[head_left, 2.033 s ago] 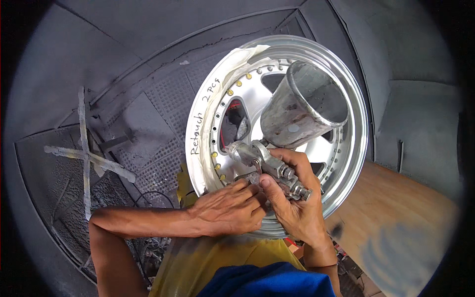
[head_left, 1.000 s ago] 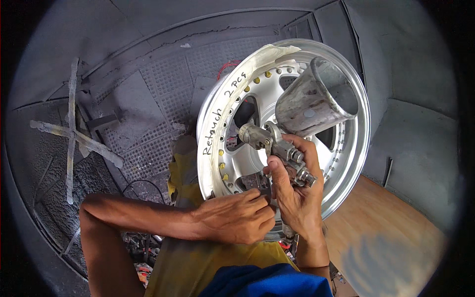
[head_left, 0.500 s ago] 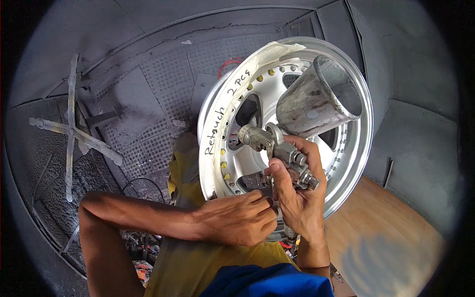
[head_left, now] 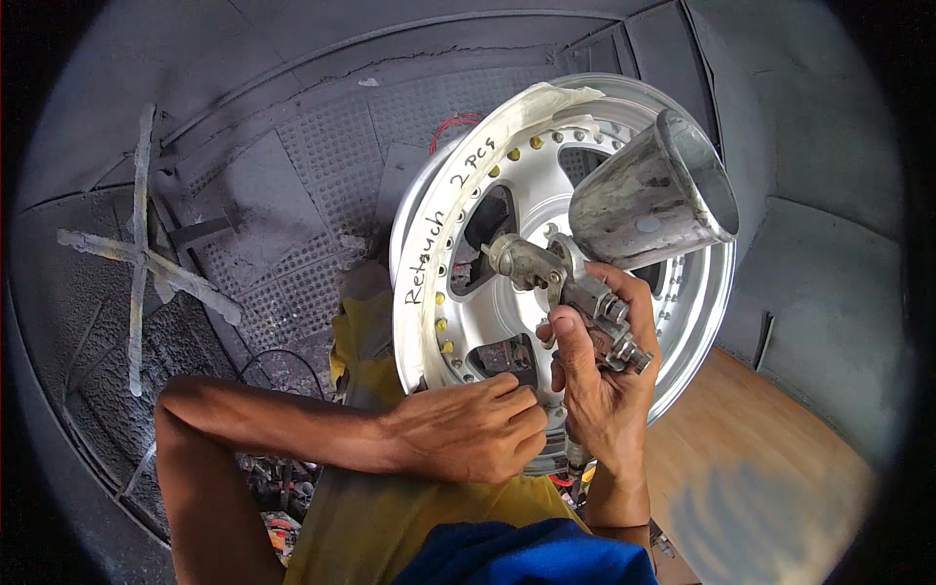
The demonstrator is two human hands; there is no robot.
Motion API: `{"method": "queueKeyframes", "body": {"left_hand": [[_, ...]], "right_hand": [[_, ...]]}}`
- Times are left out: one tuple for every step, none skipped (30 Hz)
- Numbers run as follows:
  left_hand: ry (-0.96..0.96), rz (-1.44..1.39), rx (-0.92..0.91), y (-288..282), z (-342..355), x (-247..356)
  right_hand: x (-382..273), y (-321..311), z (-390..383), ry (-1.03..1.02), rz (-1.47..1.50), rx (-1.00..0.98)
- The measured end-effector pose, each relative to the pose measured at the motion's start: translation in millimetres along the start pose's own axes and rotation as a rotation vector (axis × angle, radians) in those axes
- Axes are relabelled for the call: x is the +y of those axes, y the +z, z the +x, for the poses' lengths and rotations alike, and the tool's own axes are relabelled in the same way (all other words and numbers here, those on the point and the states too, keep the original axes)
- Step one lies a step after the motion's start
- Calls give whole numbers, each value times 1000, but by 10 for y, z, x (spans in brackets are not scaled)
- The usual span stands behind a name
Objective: Painting a car wheel using a spray gun.
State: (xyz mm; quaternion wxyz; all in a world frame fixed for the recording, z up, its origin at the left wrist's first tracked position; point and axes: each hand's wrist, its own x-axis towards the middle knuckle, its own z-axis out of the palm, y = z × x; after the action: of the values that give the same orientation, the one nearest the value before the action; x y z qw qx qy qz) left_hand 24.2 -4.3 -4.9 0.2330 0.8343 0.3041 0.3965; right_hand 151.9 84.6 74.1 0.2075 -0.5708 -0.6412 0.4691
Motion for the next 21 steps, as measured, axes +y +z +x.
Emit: {"method": "queueKeyframes", "body": {"left_hand": [[-2, -3, 2, 2, -1, 1], [-3, -3, 2, 5, -2, 0], [-3, 5, 1, 8, -2, -2], [-4, 12, 0, 10, -3, -4], [-3, 12, 0, 6, 4, -3], [-3, 22, -5, 2, 5, -2], [-3, 31, -9, 0, 6, -3], [-4, 32, -9, 4, 5, -4], [-5, 17, 0, 9, 4, -7], [-7, 2, 10, 10, 3, -8], [-7, 2, 10, 5, 2, -2], [-11, 9, 3, 2, 2, 1], [-15, 15, -4, 0, 2, 2], [-14, 15, -5, 2, 1, -2], [-9, 15, -3, 4, -1, -3], [-3, 16, -2, 7, -3, -4], [-4, 17, -2, 19, -5, -5], [-3, 13, 9, 37, -8, -8], [-3, 9, 20, 46, -9, -10], [-3, 9, 20, 44, -7, -11], [-6, 7, 16, 39, -4, -9]], "right_hand": [[2, -2, 1, 1, -18, -5], [5, -5, 2, 2, -37, -10], [14, -7, 5, 2, -37, -10], [28, -9, 8, 1, -46, -24], [31, -18, 8, 0, -55, -36], [15, -26, 5, 0, -55, -37], [-15, -36, -4, 49, -40, -55], [-30, -43, -12, 98, -26, -74], [-29, -44, -21, 98, -26, -74], [-22, -43, -29, 107, -24, -80], [-14, -42, -38, 115, -21, -87], [-1, -46, -45, 116, -21, -86], [13, -51, -51, 98, -31, -92], [26, -57, -56, 81, -41, -99], [37, -66, -61, 80, -41, -99], [46, -76, -65, 66, -49, -109], [52, -81, -69, 51, -56, -119], [55, -82, -73, 52, -56, -119], [57, -82, -76, 48, -61, -117], [59, -82, -77, 45, -65, -114], [57, -83, -75, 45, -65, -115]]}}
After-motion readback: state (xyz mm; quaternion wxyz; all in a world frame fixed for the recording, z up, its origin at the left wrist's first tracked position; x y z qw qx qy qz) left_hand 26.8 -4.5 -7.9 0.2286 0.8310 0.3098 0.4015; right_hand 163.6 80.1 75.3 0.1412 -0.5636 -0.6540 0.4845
